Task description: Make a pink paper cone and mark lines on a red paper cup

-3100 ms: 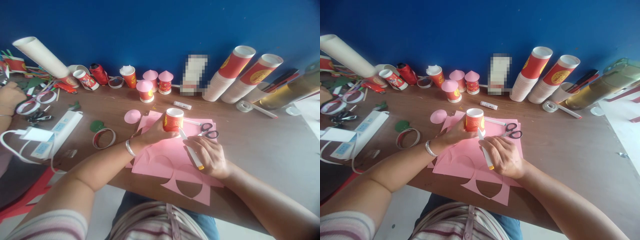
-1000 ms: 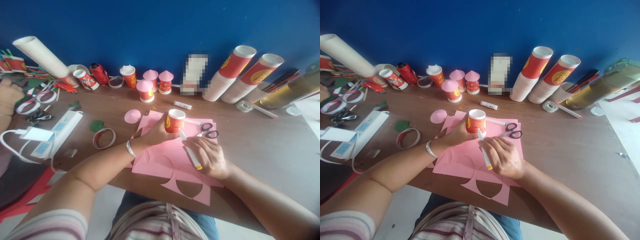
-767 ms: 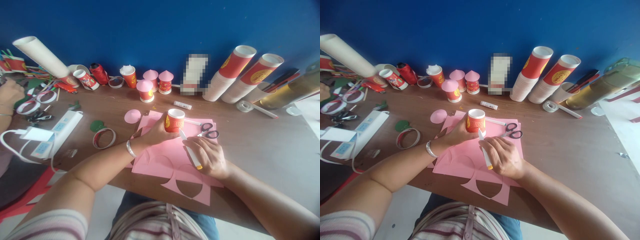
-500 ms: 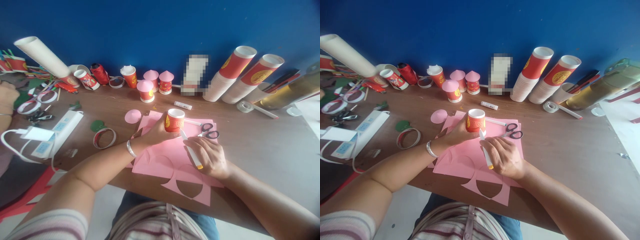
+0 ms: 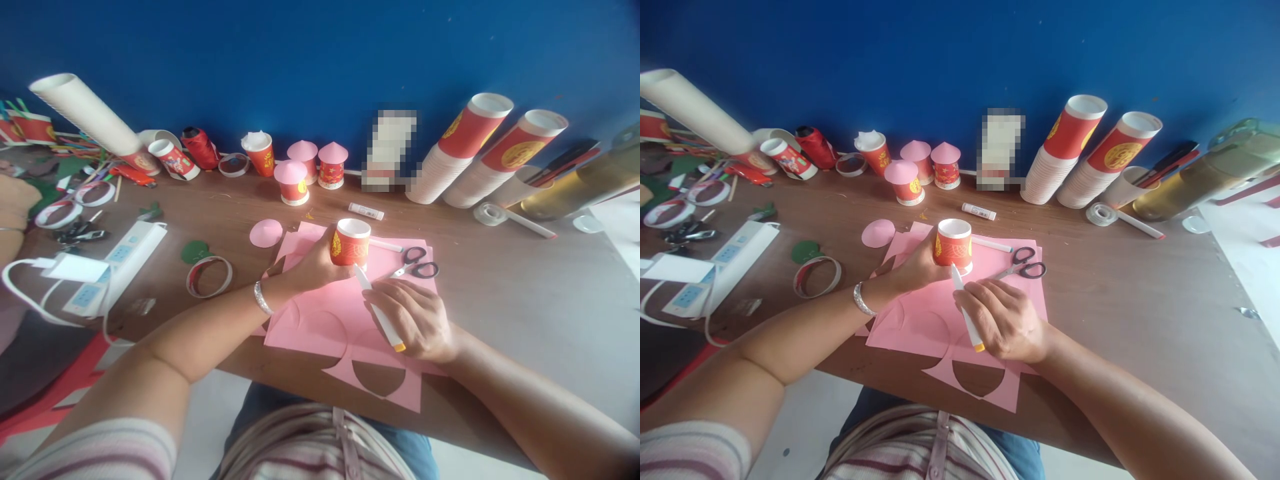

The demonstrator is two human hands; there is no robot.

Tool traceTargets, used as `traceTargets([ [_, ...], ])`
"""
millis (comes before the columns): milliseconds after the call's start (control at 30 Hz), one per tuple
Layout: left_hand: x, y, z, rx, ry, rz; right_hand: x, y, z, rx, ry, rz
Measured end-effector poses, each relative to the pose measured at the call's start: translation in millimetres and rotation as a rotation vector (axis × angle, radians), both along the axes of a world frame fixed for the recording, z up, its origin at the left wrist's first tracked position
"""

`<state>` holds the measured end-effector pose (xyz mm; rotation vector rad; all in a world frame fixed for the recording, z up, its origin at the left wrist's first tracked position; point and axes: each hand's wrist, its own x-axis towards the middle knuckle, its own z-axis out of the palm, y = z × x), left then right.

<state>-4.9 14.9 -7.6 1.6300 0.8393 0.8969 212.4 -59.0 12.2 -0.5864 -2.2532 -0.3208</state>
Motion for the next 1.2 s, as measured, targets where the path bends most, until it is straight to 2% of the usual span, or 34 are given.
traceTargets([
  [133, -0.3, -0.8, -5.8, 0.077, 0.072, 0.037, -2.1, 0.2, 0.2, 0.026, -0.012, -0.017],
  [333, 1.0, -0.3, -8.1, 0.089, 0.085, 0.014, -1.8, 3.0, 1.9, 0.041, -0.011, -0.051],
  [733, 0.6, 1.6, -10.1, 0.078, 0.030, -0.036, -0.7, 2.9, 0.3, 0.020, -0.020, -0.081],
  [1200, 2.3, 0.2, -8.0, 0.041, 0.053, 0.038, 0.3, 0.5, -4.3, -0.017, -0.030, -0.053],
])
